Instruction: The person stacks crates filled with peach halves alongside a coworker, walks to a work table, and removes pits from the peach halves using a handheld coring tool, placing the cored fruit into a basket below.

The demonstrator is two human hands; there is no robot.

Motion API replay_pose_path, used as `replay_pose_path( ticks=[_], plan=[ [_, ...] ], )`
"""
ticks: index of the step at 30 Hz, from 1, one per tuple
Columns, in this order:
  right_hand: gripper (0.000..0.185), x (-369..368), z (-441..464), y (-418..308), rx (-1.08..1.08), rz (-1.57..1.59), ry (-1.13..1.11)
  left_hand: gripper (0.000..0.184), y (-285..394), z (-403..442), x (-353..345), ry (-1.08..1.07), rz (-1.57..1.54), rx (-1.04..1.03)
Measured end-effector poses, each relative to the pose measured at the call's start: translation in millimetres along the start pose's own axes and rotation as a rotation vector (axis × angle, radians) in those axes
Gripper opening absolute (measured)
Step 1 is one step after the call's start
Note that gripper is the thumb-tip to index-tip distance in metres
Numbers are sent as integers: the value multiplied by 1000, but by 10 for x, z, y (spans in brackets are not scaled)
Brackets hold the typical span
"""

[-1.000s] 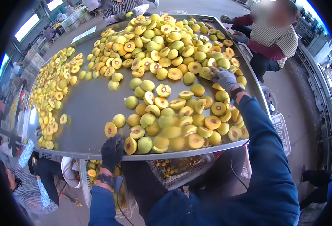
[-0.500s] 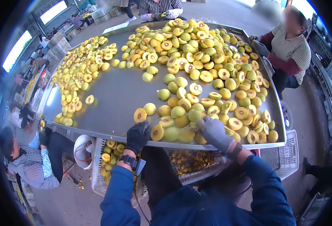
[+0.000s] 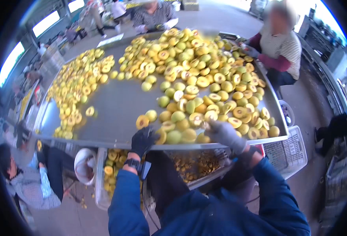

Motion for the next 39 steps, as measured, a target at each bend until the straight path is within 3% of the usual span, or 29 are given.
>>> replay_pose_path(
  ticks=[1,2,4,5,6,8,12,13,14,15,16,17,18,20,24,29,32,33,36,39],
  plan=[
    [22,-231,-199,250,5,-227,-61,45,46,101,-84,3,-22,-58],
    [23,-42,-442,80,44,252,96,51,116,161,-124,-100,-172,-17],
    [34,52,-868,-91,-282,494,-25,66,336,220,-115,-198,-204,-78],
    [35,75,-1036,-250,-371,622,30,75,224,191,-331,-170,-147,-108],
    [36,24,-1178,-351,-451,762,69,79,226,212,-393,-186,-164,-92],
    [37,-169,-1370,-396,-667,936,-82,79,287,240,-424,-223,-184,-32],
    [31,-254,-1488,-469,-581,867,-38,69,376,228,-364,-94,-211,-49],
    [27,-368,-1541,-344,-476,733,-82,66,344,214,-384,-77,-141,-66],
    [28,-520,-1581,-189,-294,331,-99,61,181,180,-523,-8,-104,-85],
    [28,-1135,-1741,292,-22,98,-122,56,390,172,-353,-15,-119,-89],
    [22,-1211,-1839,349,11,30,-192,54,574,143,-200,-62,-144,37],
    [15,-1503,-1948,514,291,-108,-135,53,517,179,-245,-91,-153,31],
    [17,-1326,-1947,348,140,-83,-246,53,396,203,-345,-68,-172,-39],
    [20,-1458,-1931,433,-69,-92,-453,52,447,221,-291,-104,-174,12],
    [24,-1715,-1919,551,-49,-34,-529,52,480,211,-254,-141,-134,28],
    [26,-1336,-1751,195,-63,49,-674,51,398,200,-310,-137,-157,36],
    [26,-1761,-1915,205,-17,136,-654,46,351,217,-319,-125,-188,26],
    [26,-1915,-1956,162,86,52,-759,46,346,215,-309,-129,-211,32],
    [24,-2024,-2060,159,35,180,-644,42,327,208,-322,-120,-263,21],
    [25,-1507,-1908,168,652,42,-479,38,387,234,-255,-87,-292,61]
  ],
)
Point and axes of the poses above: each hand's wrist, its own z-axis towards the middle knuckle, its own x-axis out of the back of the hand, y = z × x, the point moved 2 cm from there along z, towards the middle knuckle, and after that the axes turned 3 degrees about y, right-handed, at the moved point
